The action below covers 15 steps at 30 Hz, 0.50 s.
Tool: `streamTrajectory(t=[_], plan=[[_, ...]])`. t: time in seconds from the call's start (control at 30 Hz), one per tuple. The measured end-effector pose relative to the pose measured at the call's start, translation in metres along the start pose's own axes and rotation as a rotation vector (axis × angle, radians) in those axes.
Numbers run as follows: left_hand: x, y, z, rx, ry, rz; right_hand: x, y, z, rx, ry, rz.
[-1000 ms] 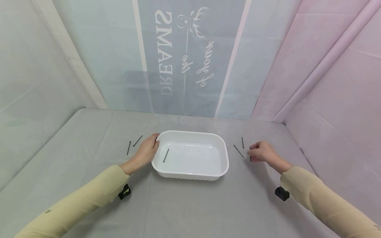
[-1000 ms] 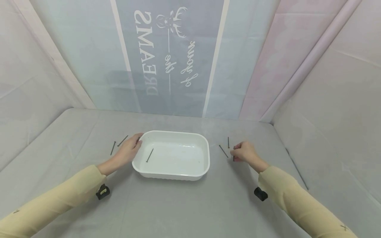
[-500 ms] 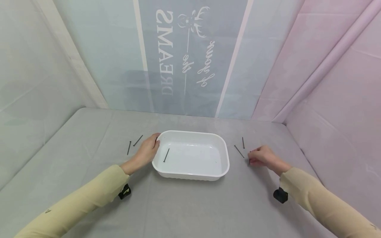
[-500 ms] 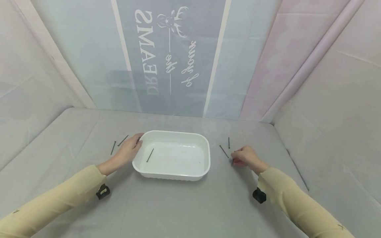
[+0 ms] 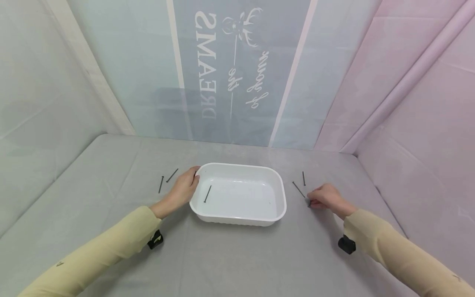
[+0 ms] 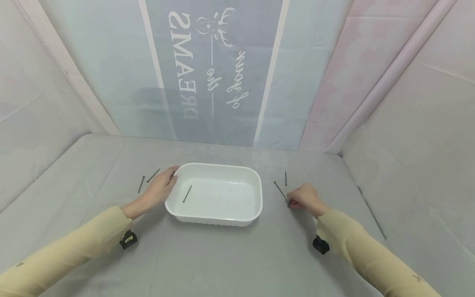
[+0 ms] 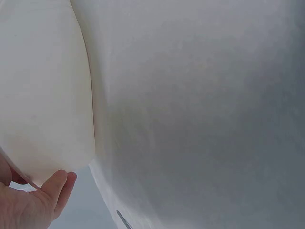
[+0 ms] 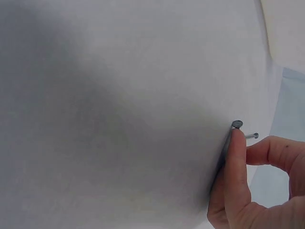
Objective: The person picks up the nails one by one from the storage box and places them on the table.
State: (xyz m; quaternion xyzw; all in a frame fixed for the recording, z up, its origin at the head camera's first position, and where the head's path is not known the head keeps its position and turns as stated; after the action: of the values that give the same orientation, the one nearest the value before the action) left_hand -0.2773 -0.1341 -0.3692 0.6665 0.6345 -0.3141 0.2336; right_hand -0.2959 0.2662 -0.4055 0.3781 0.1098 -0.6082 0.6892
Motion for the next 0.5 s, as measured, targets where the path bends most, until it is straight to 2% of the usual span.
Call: streamTrajectory(t=[0.27,0.5], plan=[[-0.001,-0.001,0.001,0.002,0.003,-0.002,-0.002,0.002,0.008,-0.046,0.072,-0.005],[-0.002,0.000,0.001,0.010,0.002,-0.009,-0.010,0.005,0.034,-0.135,0.285,-0.067]])
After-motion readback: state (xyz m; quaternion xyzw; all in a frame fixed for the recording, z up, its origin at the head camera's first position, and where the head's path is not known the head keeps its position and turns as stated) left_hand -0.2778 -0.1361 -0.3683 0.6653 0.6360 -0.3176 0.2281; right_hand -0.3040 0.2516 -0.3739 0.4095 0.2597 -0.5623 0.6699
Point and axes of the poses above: each hand's wrist, its own y-axis away from the middle knuckle, its own x-axis out of the palm, z = x × y, the point moved 8 cm from there along -y, towards the middle knuckle, and after that the axes turned 3 degrees about -x, right-handed, at the moved point
